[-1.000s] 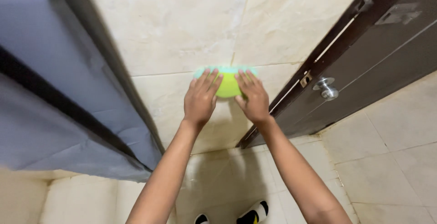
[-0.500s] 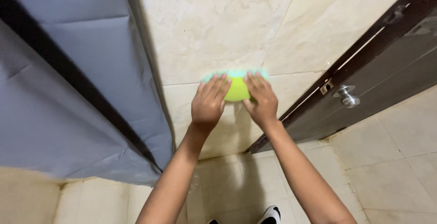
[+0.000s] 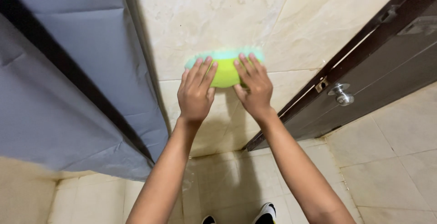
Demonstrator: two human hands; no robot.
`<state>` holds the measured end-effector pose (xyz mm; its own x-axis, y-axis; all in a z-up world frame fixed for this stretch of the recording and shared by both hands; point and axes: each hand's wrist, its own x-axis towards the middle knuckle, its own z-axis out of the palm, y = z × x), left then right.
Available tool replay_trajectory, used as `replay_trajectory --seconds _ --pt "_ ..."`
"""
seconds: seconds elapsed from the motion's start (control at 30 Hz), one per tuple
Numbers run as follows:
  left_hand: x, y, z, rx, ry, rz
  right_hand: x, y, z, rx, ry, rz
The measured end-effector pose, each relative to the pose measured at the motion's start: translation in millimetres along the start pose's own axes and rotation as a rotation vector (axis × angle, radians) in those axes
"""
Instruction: The person scrubs the lower section of a tiled wall using a green and blue sponge. They move the sponge in circular and back-and-forth motions along the wall and the adjacent door frame.
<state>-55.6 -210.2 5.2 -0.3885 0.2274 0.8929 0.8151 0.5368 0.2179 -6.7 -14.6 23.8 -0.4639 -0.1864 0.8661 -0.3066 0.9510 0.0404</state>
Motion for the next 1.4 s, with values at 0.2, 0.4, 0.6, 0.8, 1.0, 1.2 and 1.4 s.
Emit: replay_trajectory --seconds 0.2,0.4,0.6,0.8,1.0,1.2,1.4 --pt "-48.0 -8.5 26.9 0.053 -0.174 -0.012 -58.1 12.2 23.4 0.062 -0.179 0.025" --pt "-16.2 9.6 6.6 0.06 -0.098 0.025 -20.1 5.5 -3.0 -0.006 -0.094 0.062" --pt "-24.1 11.6 24.2 0.062 -0.101 -0.007 -42.9 23.0 25.8 -0.077 -0.114 0.066" --pt "-30.7 15.9 38.0 0.068 -0.201 0.041 -55.9 36.8 5.5 -0.073 -0.233 0.069" --pt "40.1 63.6 21.4 0.034 -0.024 0.057 10.0 47.8 -59.4 -0.077 -0.007 0.032" --pt "26.2 82.2 71.6 0.094 -0.024 0.018 -28.1 101.9 -35.1 -0.122 -0.075 0.03" --pt "14.8 99.3 102.5 0.097 -0.167 0.057 -67.5 134.6 -49.3 -0.048 -0.21 0.046"
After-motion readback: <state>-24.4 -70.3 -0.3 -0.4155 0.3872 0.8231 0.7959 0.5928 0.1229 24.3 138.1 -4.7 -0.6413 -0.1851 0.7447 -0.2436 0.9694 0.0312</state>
